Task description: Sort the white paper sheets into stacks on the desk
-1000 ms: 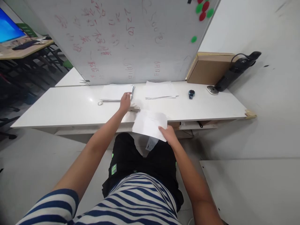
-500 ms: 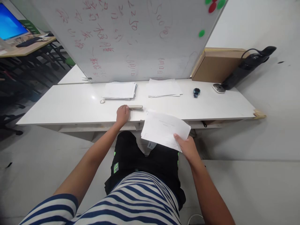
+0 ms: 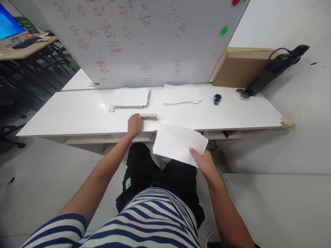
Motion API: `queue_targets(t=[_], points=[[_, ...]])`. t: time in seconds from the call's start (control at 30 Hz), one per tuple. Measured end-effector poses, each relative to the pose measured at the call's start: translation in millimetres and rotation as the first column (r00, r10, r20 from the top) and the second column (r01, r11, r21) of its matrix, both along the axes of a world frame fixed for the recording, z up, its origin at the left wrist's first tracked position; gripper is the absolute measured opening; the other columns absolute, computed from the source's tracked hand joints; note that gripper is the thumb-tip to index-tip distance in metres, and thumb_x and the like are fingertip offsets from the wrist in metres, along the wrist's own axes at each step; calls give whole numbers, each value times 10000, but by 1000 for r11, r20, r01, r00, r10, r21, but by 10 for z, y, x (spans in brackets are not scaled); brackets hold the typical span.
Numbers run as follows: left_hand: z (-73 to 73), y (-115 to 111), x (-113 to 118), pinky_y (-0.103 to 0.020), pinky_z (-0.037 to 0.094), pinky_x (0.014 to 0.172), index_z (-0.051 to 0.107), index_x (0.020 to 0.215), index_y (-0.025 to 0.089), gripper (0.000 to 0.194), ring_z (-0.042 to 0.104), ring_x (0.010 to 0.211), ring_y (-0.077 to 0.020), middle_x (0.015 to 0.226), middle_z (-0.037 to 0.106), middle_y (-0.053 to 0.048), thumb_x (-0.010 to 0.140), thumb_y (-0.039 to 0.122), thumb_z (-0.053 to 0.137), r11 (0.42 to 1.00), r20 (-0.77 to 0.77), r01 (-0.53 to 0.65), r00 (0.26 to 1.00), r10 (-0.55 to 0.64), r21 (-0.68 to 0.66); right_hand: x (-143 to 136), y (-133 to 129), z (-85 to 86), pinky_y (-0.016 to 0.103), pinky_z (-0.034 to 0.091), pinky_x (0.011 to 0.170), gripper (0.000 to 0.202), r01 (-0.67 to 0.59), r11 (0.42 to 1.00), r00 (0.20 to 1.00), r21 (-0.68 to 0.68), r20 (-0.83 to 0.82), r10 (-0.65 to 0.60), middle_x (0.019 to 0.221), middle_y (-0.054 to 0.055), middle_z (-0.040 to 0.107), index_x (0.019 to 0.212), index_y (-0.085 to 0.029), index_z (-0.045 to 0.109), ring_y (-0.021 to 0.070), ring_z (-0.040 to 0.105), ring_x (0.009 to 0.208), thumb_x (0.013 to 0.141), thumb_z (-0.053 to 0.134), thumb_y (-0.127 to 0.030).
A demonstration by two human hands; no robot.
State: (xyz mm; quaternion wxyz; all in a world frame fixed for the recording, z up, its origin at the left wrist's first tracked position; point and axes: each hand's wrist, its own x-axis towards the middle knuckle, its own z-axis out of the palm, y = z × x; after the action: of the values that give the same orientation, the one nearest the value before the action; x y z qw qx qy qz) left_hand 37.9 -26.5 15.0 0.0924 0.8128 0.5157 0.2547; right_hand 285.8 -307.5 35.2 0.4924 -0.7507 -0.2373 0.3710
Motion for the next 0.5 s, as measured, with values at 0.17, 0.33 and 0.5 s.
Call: queue_targets(t=[0.17, 0.33, 0.5], points=[[-2, 3, -20, -379, 334, 1059, 622, 1094, 180, 419, 480, 1217, -221, 1256, 592, -94, 967, 354, 262, 999, 13, -3, 1000, 4, -37, 26, 47, -57, 396, 540, 868, 439, -2, 999, 1000, -32, 6, 3, 1081, 117, 700, 1015, -173, 684, 300, 657, 1007, 687, 727, -461], [-5, -18, -7, -364, 330, 1067, 639, 1083, 195, 410, 480, 1222, -211, 1252, 601, -75, 965, 368, 288, 1000, 20, -9, 1000, 10, -29, 169, 344, -32, 385, 550, 848, 438, 56, 998, 995, -7, 88, -55, 1030, 131, 706, 1002, -158, 677, 299, 663, 971, 680, 725, -451], [-1, -65, 12, -371, 347, 1045, 657, 1040, 188, 458, 498, 1193, -219, 1225, 612, -80, 983, 365, 238, 998, 37, -62, 997, 62, -10, 533, 1126, 218, 380, 526, 873, 394, 117, 990, 960, 82, 246, -134, 1034, 137, 694, 993, -150, 669, 269, 658, 953, 691, 717, -398]])
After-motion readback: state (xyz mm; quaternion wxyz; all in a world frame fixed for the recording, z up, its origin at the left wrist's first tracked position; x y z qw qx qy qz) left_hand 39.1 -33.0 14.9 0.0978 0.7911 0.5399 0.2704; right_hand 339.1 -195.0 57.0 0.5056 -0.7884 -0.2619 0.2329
